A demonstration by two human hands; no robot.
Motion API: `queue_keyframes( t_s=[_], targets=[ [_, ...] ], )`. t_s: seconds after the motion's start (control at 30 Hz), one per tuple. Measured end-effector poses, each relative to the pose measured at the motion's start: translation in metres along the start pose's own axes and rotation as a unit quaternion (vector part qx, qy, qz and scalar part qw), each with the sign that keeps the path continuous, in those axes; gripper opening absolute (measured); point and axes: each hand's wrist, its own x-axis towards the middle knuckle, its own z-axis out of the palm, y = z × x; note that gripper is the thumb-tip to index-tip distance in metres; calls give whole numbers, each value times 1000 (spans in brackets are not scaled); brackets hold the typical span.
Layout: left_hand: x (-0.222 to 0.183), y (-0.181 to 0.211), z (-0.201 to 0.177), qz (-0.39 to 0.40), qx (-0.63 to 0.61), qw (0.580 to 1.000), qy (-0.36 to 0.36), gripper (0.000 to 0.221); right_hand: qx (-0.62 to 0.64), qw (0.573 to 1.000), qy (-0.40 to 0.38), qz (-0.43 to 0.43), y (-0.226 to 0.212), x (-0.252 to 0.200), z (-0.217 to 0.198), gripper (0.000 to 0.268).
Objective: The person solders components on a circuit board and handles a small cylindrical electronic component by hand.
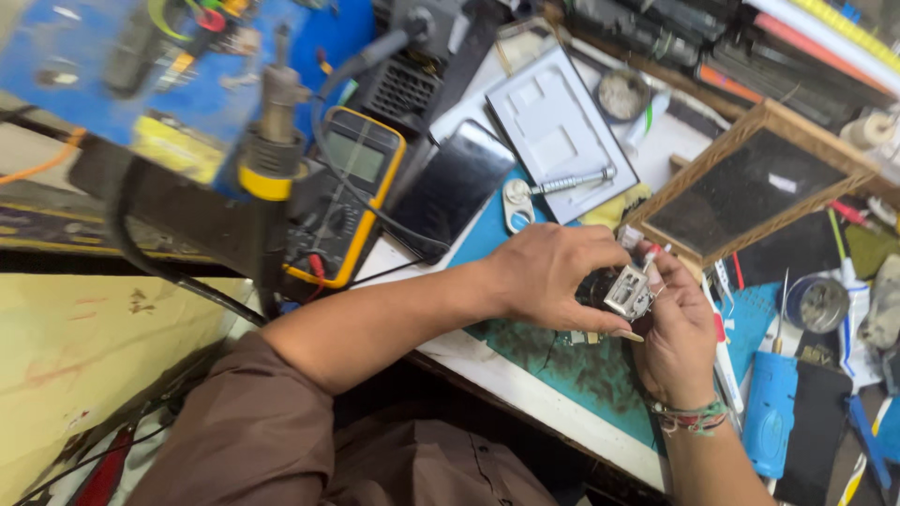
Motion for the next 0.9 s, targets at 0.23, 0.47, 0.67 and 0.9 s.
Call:
queue_keyframes(
  t_s=[0.23, 0.47, 0.67, 0.9],
  targets=[
    [-6, 18, -5, -1, 18, 999, 49, 54, -25, 999, -27, -10, -2, 2, -3, 36],
    [-71, 84, -60, 20, -1, 992, 128, 51, -138, 988, -28, -60, -10, -8, 8, 34],
    [-139, 110, -157, -82, 216, 933, 276, 44, -188, 976, -52, -93, -4, -9, 9, 34],
    [-158, 48, -259, -194, 462, 813, 296, 38, -208, 967, -66, -130, 1, -9, 7, 35]
  ],
)
